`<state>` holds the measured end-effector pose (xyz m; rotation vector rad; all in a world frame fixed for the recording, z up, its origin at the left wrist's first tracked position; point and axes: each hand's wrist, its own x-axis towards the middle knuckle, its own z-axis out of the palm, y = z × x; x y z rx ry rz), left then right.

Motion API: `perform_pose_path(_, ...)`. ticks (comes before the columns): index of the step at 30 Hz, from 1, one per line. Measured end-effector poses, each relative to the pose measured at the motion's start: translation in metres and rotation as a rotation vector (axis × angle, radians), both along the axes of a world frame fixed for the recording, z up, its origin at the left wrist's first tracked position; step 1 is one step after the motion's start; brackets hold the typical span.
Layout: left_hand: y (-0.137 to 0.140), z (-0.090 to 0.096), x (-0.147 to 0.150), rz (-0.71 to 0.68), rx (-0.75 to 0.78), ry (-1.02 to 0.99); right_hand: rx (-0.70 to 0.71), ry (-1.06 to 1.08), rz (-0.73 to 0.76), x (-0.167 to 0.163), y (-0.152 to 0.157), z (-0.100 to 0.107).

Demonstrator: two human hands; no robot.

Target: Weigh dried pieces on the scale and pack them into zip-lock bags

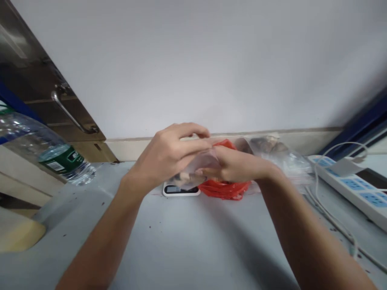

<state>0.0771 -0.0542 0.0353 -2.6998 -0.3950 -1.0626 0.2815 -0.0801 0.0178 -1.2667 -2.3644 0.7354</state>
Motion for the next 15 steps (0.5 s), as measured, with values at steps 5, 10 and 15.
perform_pose_path(5, -0.002, -0.005, 0.027, 0.081, 0.103, -0.257, 0.161, 0.286, -0.196, 0.048, -0.017, 0.002)
perform_pose_path(10, 0.010, -0.031, 0.030, 0.039, -0.103, -0.036, 0.762, 0.048, -0.712, 0.113, -0.031, -0.005)
perform_pose_path(15, 0.016, -0.051, 0.034, 0.045, -0.274, 0.133, 0.673, -0.478, -0.548, 0.147, -0.035, -0.060)
